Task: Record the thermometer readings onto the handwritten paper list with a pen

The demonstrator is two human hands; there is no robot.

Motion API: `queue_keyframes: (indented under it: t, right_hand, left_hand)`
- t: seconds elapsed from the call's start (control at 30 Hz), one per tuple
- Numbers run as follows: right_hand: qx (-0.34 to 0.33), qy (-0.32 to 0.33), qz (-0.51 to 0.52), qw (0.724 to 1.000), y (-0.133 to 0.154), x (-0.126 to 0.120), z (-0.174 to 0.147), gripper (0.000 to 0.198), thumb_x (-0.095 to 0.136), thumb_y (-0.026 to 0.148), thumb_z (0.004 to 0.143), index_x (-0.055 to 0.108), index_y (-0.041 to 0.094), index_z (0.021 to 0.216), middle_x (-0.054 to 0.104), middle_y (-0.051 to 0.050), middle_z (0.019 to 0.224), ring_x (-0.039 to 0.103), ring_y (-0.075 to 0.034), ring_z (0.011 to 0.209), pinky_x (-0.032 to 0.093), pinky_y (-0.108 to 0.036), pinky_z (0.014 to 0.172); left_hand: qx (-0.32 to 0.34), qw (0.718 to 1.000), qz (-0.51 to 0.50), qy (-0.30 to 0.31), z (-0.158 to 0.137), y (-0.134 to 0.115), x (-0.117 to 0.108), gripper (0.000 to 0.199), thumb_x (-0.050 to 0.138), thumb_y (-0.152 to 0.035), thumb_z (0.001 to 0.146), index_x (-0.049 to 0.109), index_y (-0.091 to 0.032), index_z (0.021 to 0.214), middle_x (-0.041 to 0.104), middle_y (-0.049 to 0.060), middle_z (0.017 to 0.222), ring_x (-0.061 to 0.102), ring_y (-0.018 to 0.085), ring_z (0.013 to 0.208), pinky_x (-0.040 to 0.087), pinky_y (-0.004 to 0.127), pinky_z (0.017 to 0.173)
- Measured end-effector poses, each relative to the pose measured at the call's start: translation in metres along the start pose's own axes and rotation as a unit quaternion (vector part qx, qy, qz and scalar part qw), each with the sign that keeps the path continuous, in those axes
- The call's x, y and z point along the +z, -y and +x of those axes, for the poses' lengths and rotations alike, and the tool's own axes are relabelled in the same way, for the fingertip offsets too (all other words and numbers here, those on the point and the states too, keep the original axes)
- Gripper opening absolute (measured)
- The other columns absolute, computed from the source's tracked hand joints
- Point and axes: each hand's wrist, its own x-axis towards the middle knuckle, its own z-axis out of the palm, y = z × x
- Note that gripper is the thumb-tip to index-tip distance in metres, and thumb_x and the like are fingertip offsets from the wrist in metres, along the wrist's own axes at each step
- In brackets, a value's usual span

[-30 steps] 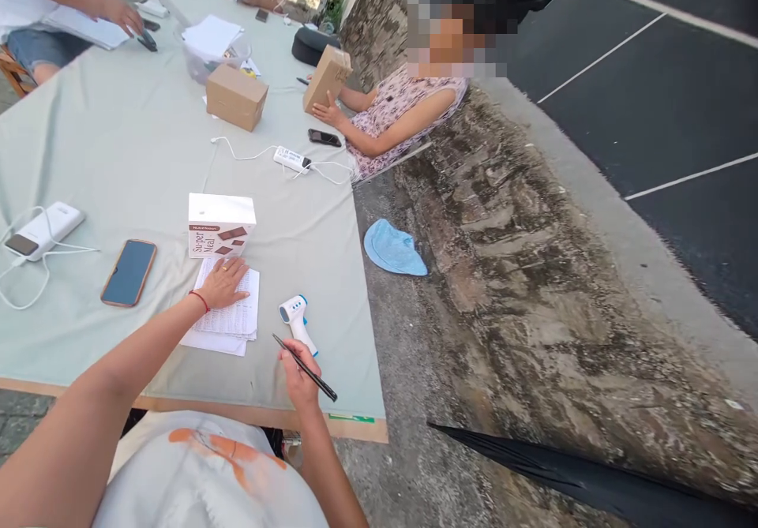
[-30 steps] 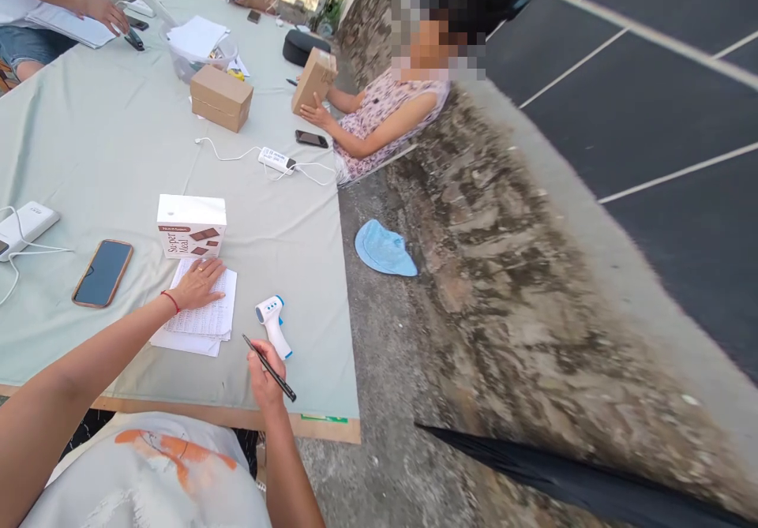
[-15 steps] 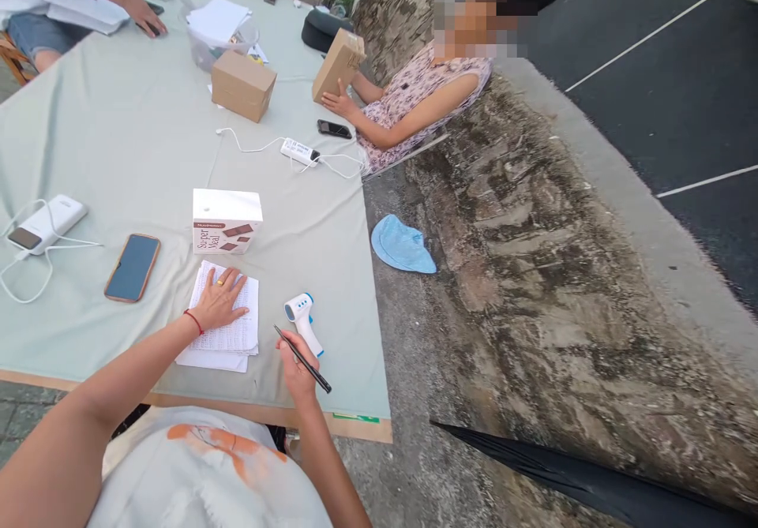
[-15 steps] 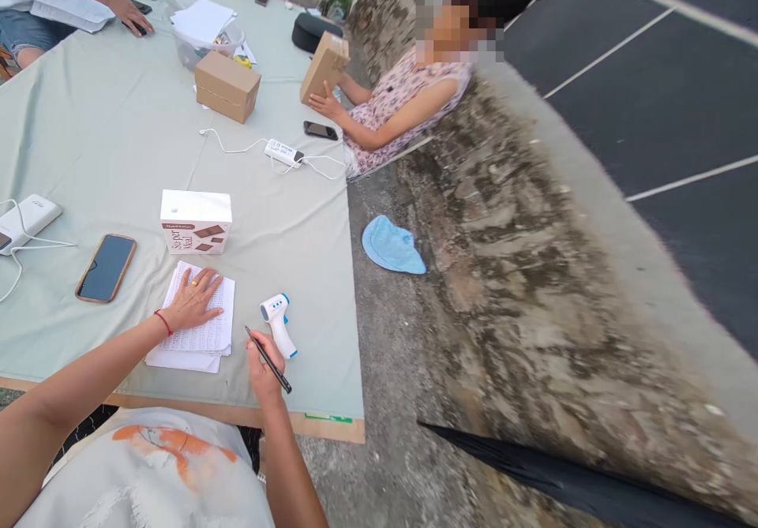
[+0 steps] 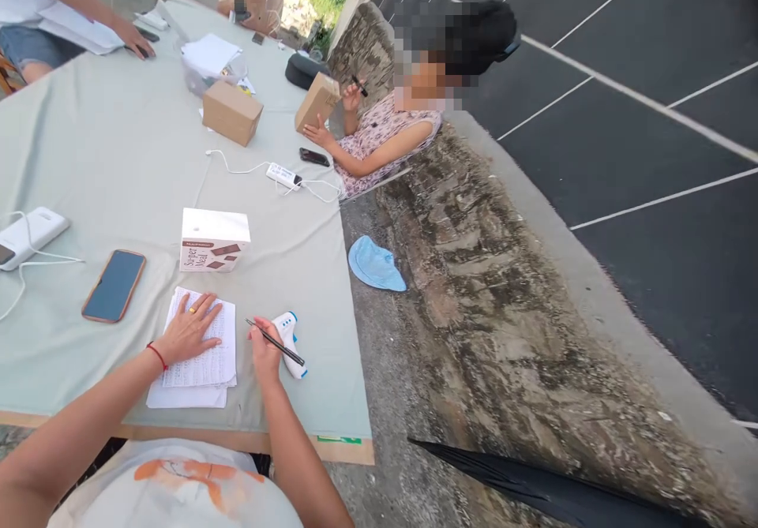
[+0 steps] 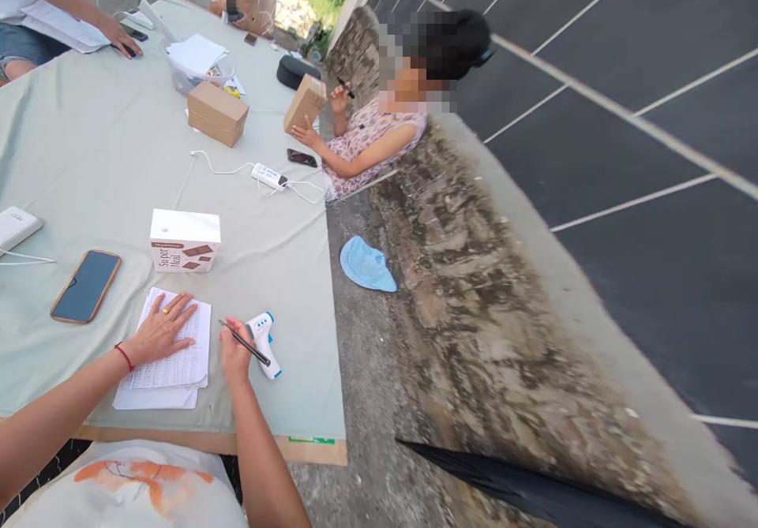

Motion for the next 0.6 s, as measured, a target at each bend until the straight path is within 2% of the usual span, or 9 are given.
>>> queue_keyframes:
  t: [0.17, 0.27, 0.4, 0.6]
  right_hand:
    - [-0.003, 0.024, -0.003, 1.0, 0.01, 0.017, 0.033, 0.032, 0.065, 0.049, 0.074, 0.067, 0.021, 0.089, 0.066, 0.002, 0.069, 0.06, -0.017, 0.068, 0.051, -0.031, 0.069]
    - [-0.001, 0.016, -0.014, 1.0, 0.005, 0.027, 0.044, 0.03, 0.064, 0.05, 0.072, 0.065, 0.022, 0.084, 0.065, 0.003, 0.068, 0.057, -0.016, 0.065, 0.049, -0.03, 0.065]
    - [-0.023, 0.03, -0.064, 0.997, -0.009, 0.037, 0.046, 0.026, 0.061, 0.05, 0.073, 0.061, 0.024, 0.076, 0.065, 0.003, 0.065, 0.056, -0.016, 0.064, 0.049, -0.029, 0.063]
    - [-0.054, 0.028, -0.116, 0.991, -0.015, 0.037, 0.044, 0.029, 0.056, 0.051, 0.077, 0.064, 0.024, 0.082, 0.071, 0.0, 0.071, 0.062, -0.018, 0.066, 0.054, -0.03, 0.067]
  left_hand:
    - [0.023, 1.0, 0.004, -0.014, -0.001, 0.008, 0.008, 0.069, 0.062, -0.055, 0.097, 0.051, -0.021, 0.156, 0.043, 0.02, 0.167, 0.041, 0.04, 0.155, 0.024, 0.067, 0.127]
    - [0.032, 0.999, 0.003, -0.013, -0.004, 0.01, 0.009, 0.069, 0.059, -0.056, 0.098, 0.05, -0.021, 0.157, 0.042, 0.02, 0.167, 0.04, 0.04, 0.156, 0.023, 0.066, 0.127]
    - [0.03, 0.999, 0.018, -0.013, -0.004, 0.008, 0.007, 0.07, 0.058, -0.056, 0.099, 0.05, -0.018, 0.157, 0.042, 0.021, 0.167, 0.041, 0.041, 0.155, 0.023, 0.066, 0.127]
    - [-0.004, 0.998, 0.048, 0.027, 0.003, -0.007, -0.007, 0.072, 0.059, -0.046, 0.098, 0.046, -0.012, 0.159, 0.044, 0.024, 0.164, 0.038, 0.043, 0.155, 0.024, 0.071, 0.125]
